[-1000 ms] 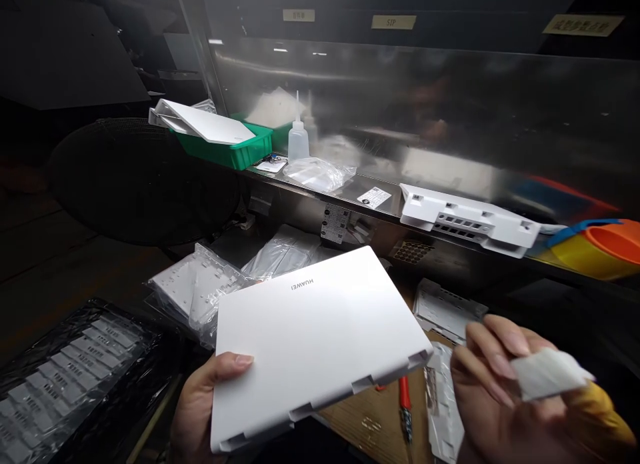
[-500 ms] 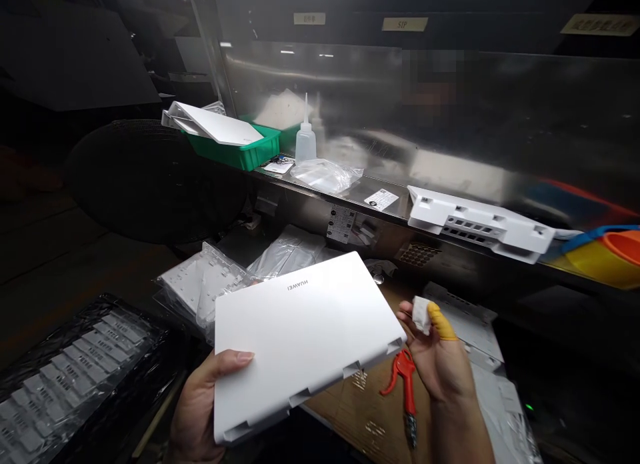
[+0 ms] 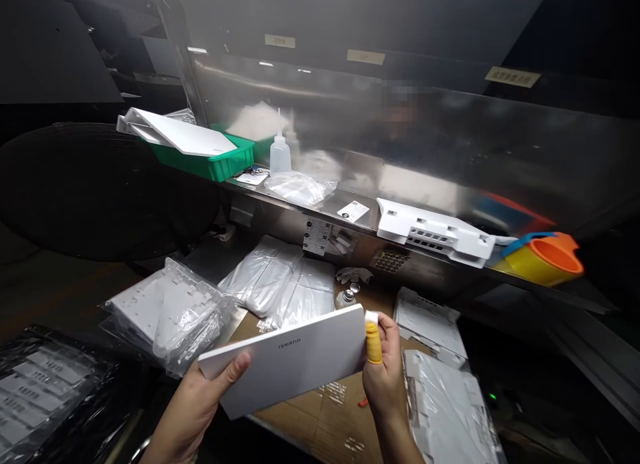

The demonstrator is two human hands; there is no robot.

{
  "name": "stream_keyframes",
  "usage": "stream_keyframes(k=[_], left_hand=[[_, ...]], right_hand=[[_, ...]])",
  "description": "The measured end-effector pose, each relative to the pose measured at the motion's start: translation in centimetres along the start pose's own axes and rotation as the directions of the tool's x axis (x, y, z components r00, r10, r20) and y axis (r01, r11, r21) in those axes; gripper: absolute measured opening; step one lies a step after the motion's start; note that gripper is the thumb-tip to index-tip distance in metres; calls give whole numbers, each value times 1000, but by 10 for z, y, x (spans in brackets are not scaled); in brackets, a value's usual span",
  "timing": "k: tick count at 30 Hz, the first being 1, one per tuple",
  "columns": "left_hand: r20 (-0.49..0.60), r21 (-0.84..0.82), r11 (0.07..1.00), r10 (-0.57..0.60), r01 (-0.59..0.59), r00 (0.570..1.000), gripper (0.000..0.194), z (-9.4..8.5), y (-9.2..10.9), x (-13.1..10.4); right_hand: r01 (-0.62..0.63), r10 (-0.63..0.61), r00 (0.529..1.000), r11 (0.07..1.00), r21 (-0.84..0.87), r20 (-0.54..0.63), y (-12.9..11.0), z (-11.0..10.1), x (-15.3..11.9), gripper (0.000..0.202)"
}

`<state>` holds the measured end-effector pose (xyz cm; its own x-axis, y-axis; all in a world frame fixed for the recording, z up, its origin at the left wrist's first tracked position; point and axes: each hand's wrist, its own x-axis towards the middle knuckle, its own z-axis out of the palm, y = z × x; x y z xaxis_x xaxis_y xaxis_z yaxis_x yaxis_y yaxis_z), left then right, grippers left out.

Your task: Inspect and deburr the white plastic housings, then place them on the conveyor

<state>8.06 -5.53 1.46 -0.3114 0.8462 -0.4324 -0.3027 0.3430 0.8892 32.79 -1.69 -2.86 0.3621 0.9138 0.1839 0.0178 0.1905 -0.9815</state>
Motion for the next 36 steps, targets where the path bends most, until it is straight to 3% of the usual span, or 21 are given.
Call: stream_keyframes(k=[4, 8, 10, 13, 16, 21, 24, 26, 29, 34, 36], left_hand=[[45, 92, 980, 176, -179, 983, 38, 4, 4, -2], [146, 176, 913, 344, -367, 927, 26, 16, 14, -9], [191, 171, 900, 368, -400, 910, 24, 22, 19, -12], [239, 141, 903, 368, -407, 899, 21, 27, 22, -13], [321, 152, 884, 379, -442, 868, 16, 25, 24, -11], [405, 182, 846, 400, -501, 822, 10, 21, 26, -10], [364, 176, 838, 432, -516, 825, 10, 23, 24, -13], [337, 194, 812, 472, -551, 815, 9, 24, 21, -16], [369, 258, 737, 522, -624, 769, 11, 24, 15, -19], [477, 351, 581, 564, -734, 674, 28, 21, 4, -18], [507, 331, 467, 645, -820, 572, 36, 21, 0, -14]], right_hand=[[128, -126, 991, 990, -60, 34, -3, -15, 10, 34], [167, -175, 983, 977, -136, -52, -23, -30, 14, 31], [165, -169, 984, 984, -70, -57, -36, -32, 12, 28], [98, -98, 995, 995, 25, 23, -50, -28, 7, 27], [32, -32, 996, 1000, 2, 84, -53, -24, 5, 33], [45, -37, 988, 997, -55, 150, -52, -22, 6, 38], [205, -174, 966, 966, -158, 189, -56, -16, 1, 29], [372, -315, 920, 890, -262, 234, -61, -9, -5, 22], [524, -421, 841, 789, -320, 339, -70, 5, -12, 20], [559, -442, 811, 779, -285, 382, -82, 31, -28, 18], [572, -455, 792, 787, -232, 408, -84, 39, -37, 16]])
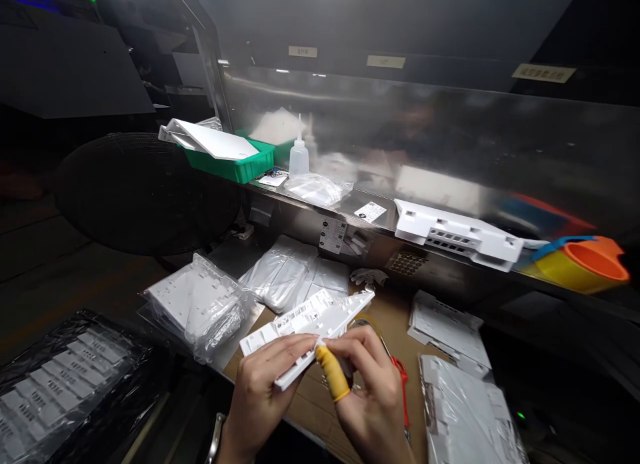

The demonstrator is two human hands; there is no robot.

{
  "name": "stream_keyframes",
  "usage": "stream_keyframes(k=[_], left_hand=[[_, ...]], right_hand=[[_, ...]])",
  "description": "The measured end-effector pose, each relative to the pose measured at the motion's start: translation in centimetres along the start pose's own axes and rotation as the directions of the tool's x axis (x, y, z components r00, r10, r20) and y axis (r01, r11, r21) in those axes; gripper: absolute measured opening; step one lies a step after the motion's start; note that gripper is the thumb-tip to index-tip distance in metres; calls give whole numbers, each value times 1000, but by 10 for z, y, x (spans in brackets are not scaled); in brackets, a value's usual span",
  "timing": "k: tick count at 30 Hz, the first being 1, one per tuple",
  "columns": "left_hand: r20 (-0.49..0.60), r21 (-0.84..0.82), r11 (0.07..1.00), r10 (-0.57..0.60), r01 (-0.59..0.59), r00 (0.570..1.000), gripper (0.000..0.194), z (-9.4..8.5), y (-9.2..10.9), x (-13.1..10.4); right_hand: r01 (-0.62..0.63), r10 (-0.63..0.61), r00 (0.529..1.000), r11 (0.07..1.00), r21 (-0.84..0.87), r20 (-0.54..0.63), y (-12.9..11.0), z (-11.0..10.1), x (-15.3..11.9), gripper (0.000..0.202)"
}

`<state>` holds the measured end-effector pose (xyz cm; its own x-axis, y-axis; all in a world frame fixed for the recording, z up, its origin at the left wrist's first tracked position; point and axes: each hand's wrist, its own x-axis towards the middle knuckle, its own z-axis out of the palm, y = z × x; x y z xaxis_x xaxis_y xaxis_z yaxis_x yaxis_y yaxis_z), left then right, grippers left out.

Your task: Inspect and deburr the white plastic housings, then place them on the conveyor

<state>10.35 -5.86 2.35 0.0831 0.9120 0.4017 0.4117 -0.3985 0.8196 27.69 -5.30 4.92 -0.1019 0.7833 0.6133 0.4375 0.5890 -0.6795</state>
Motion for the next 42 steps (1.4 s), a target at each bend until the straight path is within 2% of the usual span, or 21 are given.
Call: stream_keyframes(k=[3, 5, 9, 11, 14, 16, 22, 24, 28, 31, 34, 36, 40, 42], left_hand=[[-44, 68, 973, 224, -221, 974, 46, 5, -9, -1], [-68, 92, 953, 295, -289, 953, 45, 8, -15, -1], [-85, 105, 951, 299, -290, 951, 44, 12, -23, -3], [-74, 108, 953, 293, -284, 953, 47, 13, -26, -2], [-59, 83, 958, 280, -275, 958, 49, 14, -30, -1], [-74, 55, 962, 272, -269, 959, 48, 14, -30, -1], [-157, 108, 955, 291, -276, 944, 44, 13, -27, -4], [-143, 103, 958, 281, -268, 949, 44, 12, -29, -5], [-136, 34, 968, 253, -250, 958, 43, 11, -33, -5], [-184, 36, 970, 243, -240, 952, 43, 12, -31, -5], [-195, 75, 970, 243, -232, 950, 43, 13, -30, -6], [-188, 83, 967, 253, -241, 949, 43, 12, -31, -5], [-151, 79, 962, 270, -260, 951, 43, 9, -34, -3], [-158, 82, 960, 278, -268, 947, 41, 7, -33, -2]], right_hand=[[63, -64, 998, 996, 60, 11, -5, 5, -3, 17], [55, -55, 998, 997, 56, 9, 1, 2, -1, 18], [-90, 83, 994, 990, -107, -71, 18, -6, 8, 12], [-118, 111, 991, 987, -109, -73, 16, -2, 8, 12], [-23, 22, 1000, 999, 44, 13, 3, 10, 0, 16], [32, -36, 999, 994, 107, 29, 0, 15, -2, 18], [-122, 115, 987, 991, -57, -112, 23, 6, 9, 14], [-90, 89, 994, 996, -21, -68, 18, 12, 5, 15], [61, -58, 998, 992, 114, -25, 1, 28, -7, 20], [2, 1, 999, 998, 55, -45, 12, 23, -1, 17], [-90, 84, 989, 995, -44, -121, 26, 13, 7, 13], [-75, 71, 992, 997, -34, -106, 21, 16, 4, 13], [46, -46, 999, 994, 98, -6, 1, 33, -6, 18], [5, -4, 1000, 998, 67, -18, 15, 30, 0, 17]])
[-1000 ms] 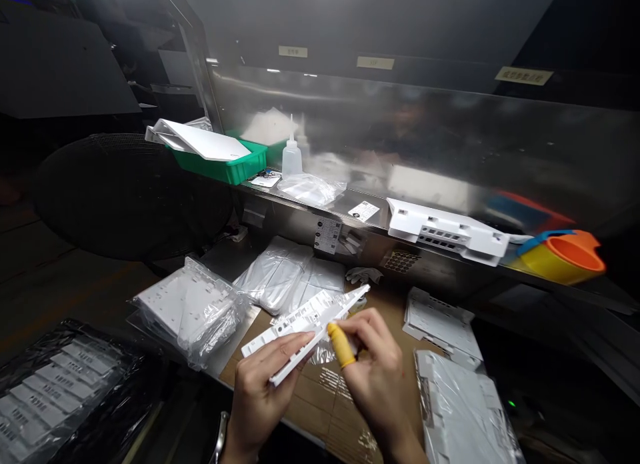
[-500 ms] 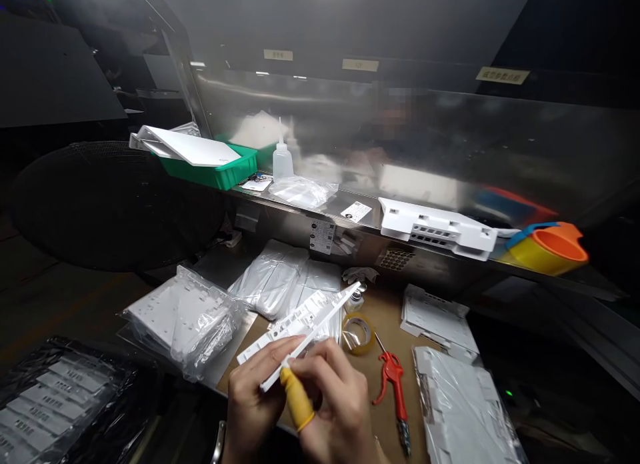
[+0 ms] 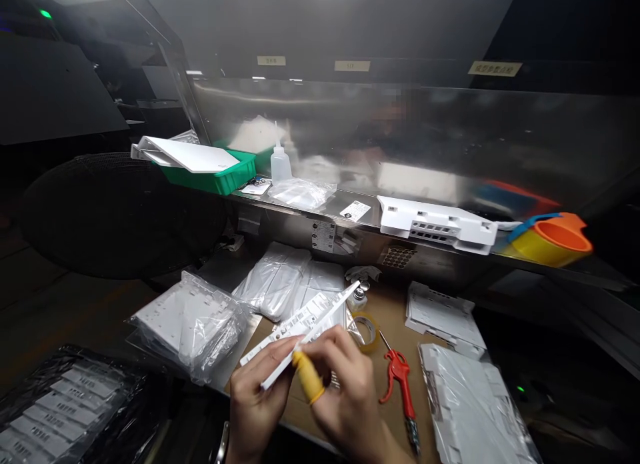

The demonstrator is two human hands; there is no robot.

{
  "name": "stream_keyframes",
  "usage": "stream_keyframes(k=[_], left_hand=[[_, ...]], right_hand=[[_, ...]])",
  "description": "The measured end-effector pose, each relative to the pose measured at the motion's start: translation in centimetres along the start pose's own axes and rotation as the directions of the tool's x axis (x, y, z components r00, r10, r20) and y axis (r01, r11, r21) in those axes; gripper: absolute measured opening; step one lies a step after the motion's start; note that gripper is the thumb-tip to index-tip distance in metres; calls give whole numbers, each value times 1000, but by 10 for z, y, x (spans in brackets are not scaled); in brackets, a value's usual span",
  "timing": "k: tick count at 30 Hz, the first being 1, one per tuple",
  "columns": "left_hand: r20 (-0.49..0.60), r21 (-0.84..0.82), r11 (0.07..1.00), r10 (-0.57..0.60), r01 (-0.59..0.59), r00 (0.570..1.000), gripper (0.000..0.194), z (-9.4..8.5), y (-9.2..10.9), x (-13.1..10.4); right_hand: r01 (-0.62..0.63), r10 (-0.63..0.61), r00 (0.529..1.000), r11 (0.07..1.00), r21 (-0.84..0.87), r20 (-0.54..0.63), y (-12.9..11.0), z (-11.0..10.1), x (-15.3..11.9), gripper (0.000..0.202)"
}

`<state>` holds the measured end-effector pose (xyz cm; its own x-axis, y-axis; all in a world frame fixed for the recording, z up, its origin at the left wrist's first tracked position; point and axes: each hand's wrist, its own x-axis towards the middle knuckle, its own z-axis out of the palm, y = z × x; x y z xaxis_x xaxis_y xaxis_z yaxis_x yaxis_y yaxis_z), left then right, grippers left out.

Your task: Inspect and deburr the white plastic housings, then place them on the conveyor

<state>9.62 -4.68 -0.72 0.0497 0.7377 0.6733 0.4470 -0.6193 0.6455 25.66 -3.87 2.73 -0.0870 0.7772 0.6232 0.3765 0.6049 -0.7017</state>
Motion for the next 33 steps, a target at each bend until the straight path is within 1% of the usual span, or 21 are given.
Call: stream_keyframes(k=[2, 4, 6, 7, 9, 10, 11, 13, 15, 16, 18, 20, 21, 22, 23, 24, 26, 28, 29, 31, 33], left_hand=[[-33, 9, 1000, 15, -15, 999, 40, -3, 2, 1], [-65, -6, 1000, -10, 10, 998, 35, -7, 5, 2], [-86, -50, 996, -75, 71, 993, 29, -12, 7, 2], [-85, -80, 989, -130, 124, 988, 26, -14, 8, 2], [-65, -134, 961, -251, 240, 966, 20, -18, 7, 1], [-52, -154, 943, -306, 295, 950, 18, -20, 7, 0], [-41, -166, 927, -348, 337, 937, 17, -21, 6, 0], [-3, -166, 924, -350, 345, 937, 17, -24, 3, 1], [87, -162, 942, -283, 294, 955, 20, -25, -1, 4], [151, -169, 951, -236, 261, 960, 21, -25, -3, 6], [226, -199, 957, -164, 211, 960, 20, -23, -8, 10], [145, -267, 926, -234, 265, 961, 34, -17, -11, 13], [72, -348, 877, -328, 332, 942, 51, -14, -10, 14], [26, -468, 785, -447, 406, 894, 67, -11, -9, 16], [44, -606, 642, -562, 469, 826, 78, -9, -7, 19], [136, -725, 458, -638, 515, 758, 84, -7, -5, 22], [386, -820, 93, -638, 565, 666, 85, -8, 0, 30], [563, -780, -155, -597, 606, 572, 70, -11, 2, 39], [612, -752, -240, -600, 614, 515, 62, -12, 1, 43], [655, -718, -352, -635, 601, 410, 59, -14, 0, 47], [660, -713, -399, -659, 576, 360, 64, -11, 0, 48]], right_hand=[[-131, 121, 988, 984, -121, -93, 35, -20, 13, 12], [-292, 218, 929, 927, -233, -299, 80, -54, 28, 12], [-376, 239, 861, 893, -246, -449, 114, -90, 37, 18], [-409, 238, 822, 880, -243, -518, 122, -105, 39, 20], [-454, 308, 761, 882, -130, -571, 115, -123, 36, 26], [-462, 382, 759, 887, -23, -527, 103, -124, 33, 30], [-468, 465, 780, 878, 103, -420, 87, -122, 30, 35], [-508, 549, 835, 797, 326, -41, 51, -106, 24, 43], [-564, 479, 825, 730, 386, 301, 22, -84, 20, 39], [-572, 436, 813, 725, 384, 387, 14, -73, 17, 34], [-535, 395, 834, 750, 389, 385, 9, -56, 11, 27], [-447, 385, 894, 795, 410, 228, 14, -45, 1, 22], [-397, 375, 917, 822, 408, 138, 19, -41, -5, 21], [-342, 348, 936, 856, 387, 59, 24, -39, -12, 20], [-283, 301, 954, 893, 349, 3, 28, -37, -18, 20], [-220, 238, 971, 926, 307, -21, 32, -35, -23, 20], [-95, 93, 995, 965, 244, 20, 38, -35, -30, 23], [-24, -4, 992, 974, 223, 127, 41, -38, -33, 26], [-34, -5, 983, 978, 205, 185, 42, -42, -32, 28], [-90, 52, 961, 988, 129, 273, 40, -48, -29, 29], [-121, 107, 956, 992, 35, 272, 32, -52, -25, 30]])
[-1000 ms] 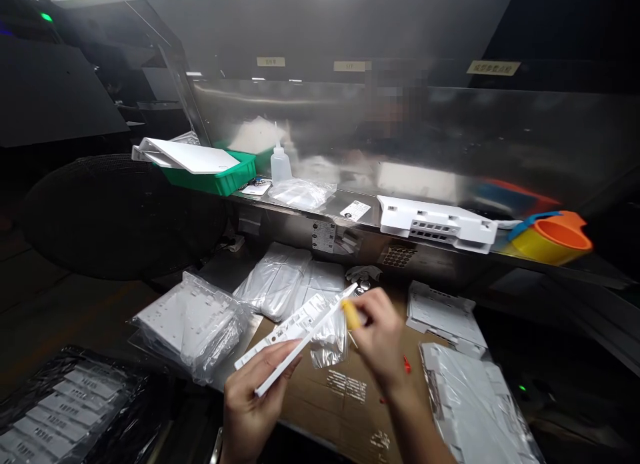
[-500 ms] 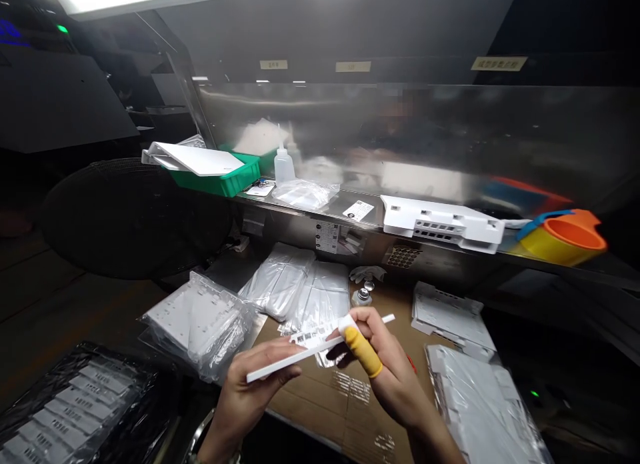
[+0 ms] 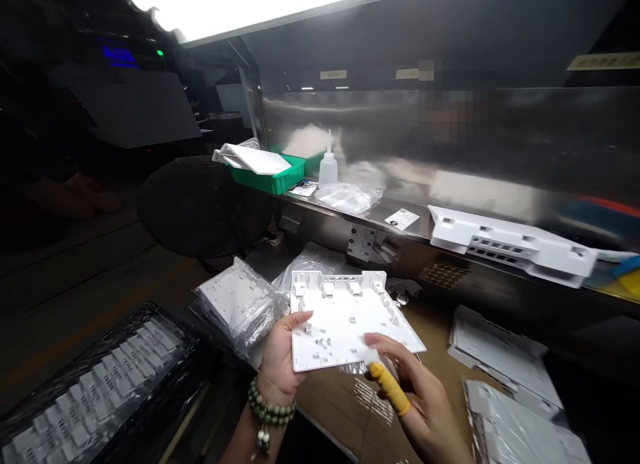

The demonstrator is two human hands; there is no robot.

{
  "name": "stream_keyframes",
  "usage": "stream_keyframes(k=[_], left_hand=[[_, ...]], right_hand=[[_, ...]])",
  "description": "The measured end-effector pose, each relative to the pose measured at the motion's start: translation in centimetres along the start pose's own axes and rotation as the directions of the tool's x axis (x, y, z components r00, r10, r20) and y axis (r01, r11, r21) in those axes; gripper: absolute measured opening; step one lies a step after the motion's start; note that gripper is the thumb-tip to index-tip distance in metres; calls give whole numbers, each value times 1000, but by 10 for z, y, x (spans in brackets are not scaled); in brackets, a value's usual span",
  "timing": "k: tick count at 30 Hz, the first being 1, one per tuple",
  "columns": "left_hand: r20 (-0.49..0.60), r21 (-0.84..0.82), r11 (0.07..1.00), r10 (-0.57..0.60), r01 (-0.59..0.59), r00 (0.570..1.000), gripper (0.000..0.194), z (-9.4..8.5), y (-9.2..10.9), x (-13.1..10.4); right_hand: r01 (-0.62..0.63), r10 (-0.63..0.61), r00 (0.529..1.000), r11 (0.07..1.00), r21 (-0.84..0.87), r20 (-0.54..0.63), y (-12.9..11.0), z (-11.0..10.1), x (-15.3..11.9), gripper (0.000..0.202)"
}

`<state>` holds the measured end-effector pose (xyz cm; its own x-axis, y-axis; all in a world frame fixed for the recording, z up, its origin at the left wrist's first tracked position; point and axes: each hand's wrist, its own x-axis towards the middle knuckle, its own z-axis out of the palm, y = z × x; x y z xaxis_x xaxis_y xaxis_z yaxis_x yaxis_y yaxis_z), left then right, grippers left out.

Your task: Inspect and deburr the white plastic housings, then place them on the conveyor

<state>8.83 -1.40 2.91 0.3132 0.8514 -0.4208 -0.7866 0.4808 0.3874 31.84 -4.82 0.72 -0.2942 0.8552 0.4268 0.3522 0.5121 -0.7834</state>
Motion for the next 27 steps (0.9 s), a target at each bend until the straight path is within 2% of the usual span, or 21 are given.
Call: stream_keyframes(k=[2, 4, 7, 9, 11, 14, 16, 19, 21, 23, 25, 27], left_hand=[[-11, -26, 999, 39, -40, 999, 66, 5, -6, 1], [-46, -37, 990, 136, -138, 990, 66, 13, -15, 1], [-107, -10, 941, 336, -339, 936, 72, 26, -26, -2], [-119, -3, 913, 404, -407, 907, 76, 30, -28, -4], [-114, -6, 909, 413, -417, 903, 76, 31, -27, -5], [-112, -7, 906, 421, -424, 900, 74, 30, -25, -6], [-120, -6, 899, 434, -437, 893, 74, 30, -25, -7], [-121, 5, 897, 439, -442, 890, 75, 30, -27, -7], [-123, 5, 899, 434, -437, 892, 76, 27, -27, -7], [-127, -22, 908, 414, -419, 902, 77, 21, -24, -7], [-112, -76, 919, 379, -388, 919, 78, 12, -17, -8], [-56, -129, 925, 352, -356, 934, 77, 2, -10, -9]], right_hand=[[36, -37, 999, 998, -61, -23, -15, 5, 2, 30], [102, -104, 994, 992, -73, -36, -31, 18, 4, 28], [195, -196, 981, 978, -74, 0, -48, 40, 9, 24], [213, -210, 977, 972, -93, 44, -51, 45, 10, 21], [185, -179, 982, 976, -116, 56, -49, 43, 10, 18], [134, -135, 991, 986, -98, -2, -48, 40, 8, 15], [139, -141, 989, 988, -61, -35, -50, 43, 7, 17], [164, -165, 986, 985, -58, -9, -52, 50, 6, 20], [143, -144, 990, 985, -92, -5, -45, 45, 6, 18], [78, -87, 994, 990, -119, -73, -31, 28, 4, 17], [-10, -23, 979, 987, -160, -201, -13, 1, 0, 19], [-104, 22, 937, 970, -220, -349, 3, -25, -4, 20]])
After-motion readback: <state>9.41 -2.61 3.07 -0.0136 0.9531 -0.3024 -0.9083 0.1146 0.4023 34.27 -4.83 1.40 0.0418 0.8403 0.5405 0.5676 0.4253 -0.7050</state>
